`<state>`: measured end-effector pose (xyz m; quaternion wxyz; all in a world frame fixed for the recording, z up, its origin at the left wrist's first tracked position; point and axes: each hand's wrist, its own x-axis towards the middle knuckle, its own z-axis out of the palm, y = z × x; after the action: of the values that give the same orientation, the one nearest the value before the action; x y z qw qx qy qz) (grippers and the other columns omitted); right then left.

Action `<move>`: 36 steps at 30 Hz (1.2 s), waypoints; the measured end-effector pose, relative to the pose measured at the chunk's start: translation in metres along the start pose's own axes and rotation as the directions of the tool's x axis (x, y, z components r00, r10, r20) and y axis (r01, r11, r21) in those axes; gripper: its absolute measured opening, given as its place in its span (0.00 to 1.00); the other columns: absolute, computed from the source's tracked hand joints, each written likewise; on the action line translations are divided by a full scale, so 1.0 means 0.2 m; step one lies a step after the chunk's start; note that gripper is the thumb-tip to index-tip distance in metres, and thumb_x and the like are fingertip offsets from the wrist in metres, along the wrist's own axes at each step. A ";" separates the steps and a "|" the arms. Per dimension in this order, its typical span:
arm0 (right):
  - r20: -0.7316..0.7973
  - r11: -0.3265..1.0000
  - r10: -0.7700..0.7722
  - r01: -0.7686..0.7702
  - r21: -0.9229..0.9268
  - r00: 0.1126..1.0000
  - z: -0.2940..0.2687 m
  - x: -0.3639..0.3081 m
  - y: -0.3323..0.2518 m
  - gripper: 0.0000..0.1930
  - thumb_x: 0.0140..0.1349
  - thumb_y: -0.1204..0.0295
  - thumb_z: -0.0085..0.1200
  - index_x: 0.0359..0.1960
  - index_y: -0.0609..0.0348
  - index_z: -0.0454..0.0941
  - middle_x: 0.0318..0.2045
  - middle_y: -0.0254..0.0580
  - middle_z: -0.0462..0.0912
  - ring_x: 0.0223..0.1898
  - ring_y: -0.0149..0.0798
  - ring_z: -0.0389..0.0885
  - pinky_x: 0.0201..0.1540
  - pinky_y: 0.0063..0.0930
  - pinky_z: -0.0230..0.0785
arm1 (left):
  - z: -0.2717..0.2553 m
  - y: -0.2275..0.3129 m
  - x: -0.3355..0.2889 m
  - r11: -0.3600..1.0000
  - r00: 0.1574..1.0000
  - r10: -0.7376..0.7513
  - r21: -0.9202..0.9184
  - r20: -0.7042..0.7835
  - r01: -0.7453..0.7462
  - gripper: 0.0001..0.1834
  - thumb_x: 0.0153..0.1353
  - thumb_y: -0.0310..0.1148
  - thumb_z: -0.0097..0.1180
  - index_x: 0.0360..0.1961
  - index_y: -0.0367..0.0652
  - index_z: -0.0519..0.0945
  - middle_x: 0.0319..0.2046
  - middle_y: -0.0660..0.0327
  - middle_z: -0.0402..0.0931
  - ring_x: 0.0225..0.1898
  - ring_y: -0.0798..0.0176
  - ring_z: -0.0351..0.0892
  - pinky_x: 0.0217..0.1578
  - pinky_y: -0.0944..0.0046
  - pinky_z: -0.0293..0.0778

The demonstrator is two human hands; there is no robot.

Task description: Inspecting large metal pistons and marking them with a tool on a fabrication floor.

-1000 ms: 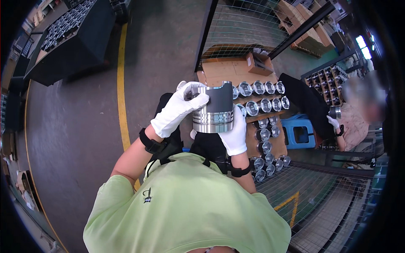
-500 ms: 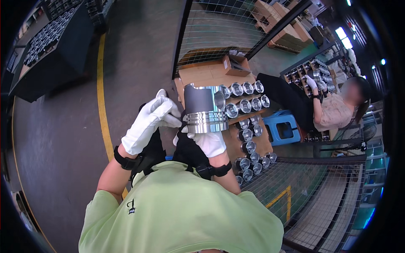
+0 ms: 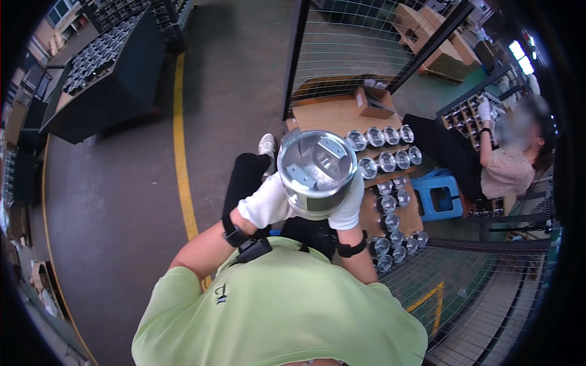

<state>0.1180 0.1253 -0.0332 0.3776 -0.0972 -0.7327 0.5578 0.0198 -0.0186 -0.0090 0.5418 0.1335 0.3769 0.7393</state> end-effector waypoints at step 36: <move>0.209 0.965 -0.146 0.186 -0.187 0.967 -0.01 0.14 -0.28 0.24 0.61 0.67 0.59 0.58 0.63 0.73 0.48 0.54 0.80 0.43 0.50 0.83 0.45 0.36 0.75 | -0.30 -0.16 0.18 0.878 0.910 0.382 0.369 -0.161 -0.304 0.22 0.72 0.51 0.40 0.60 0.56 0.73 0.53 0.61 0.78 0.54 0.58 0.78 0.56 0.54 0.74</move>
<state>0.1146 0.1226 0.0298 0.3382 -0.0190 -0.8249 0.4525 -0.0079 -0.0073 -0.0800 0.3234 0.2028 0.5274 0.7590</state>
